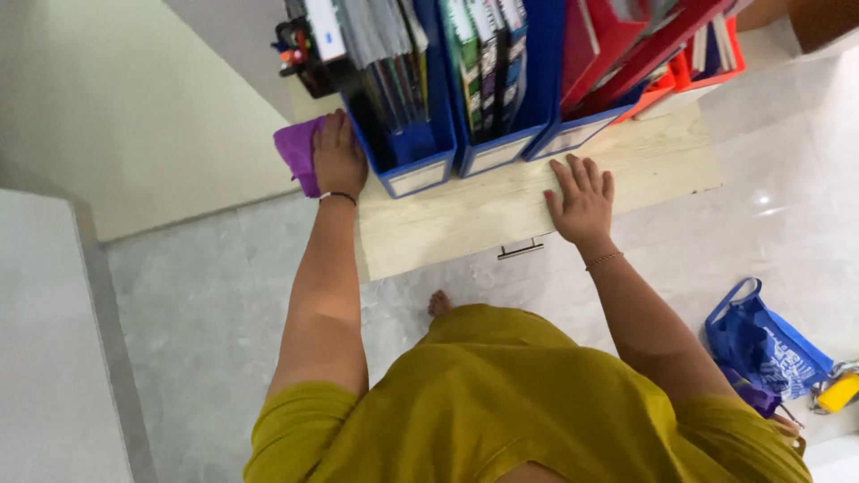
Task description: The person wipes the top surface of a low cabinet with a purple cloth, then lifts and cleans an orange file basket before placing it back. The person continues wiping the cabinet surface around the baskets.
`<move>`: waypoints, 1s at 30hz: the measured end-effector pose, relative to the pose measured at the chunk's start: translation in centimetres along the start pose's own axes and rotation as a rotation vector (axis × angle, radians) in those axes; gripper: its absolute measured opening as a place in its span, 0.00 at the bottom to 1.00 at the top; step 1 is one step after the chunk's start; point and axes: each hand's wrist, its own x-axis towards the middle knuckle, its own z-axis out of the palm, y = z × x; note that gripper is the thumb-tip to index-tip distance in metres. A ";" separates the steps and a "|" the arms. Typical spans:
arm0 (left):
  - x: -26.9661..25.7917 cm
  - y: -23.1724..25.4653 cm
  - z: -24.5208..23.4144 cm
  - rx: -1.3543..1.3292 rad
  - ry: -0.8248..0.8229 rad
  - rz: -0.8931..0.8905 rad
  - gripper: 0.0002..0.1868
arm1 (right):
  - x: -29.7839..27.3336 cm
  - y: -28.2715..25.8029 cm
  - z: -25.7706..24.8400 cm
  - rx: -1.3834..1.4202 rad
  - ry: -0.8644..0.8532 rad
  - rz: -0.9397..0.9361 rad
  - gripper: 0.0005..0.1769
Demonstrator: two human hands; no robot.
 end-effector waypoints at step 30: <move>1.2 50.6 -8.2 -1.454 -0.291 -0.830 0.23 | -0.9 11.6 -6.9 1.315 -0.075 -0.347 0.42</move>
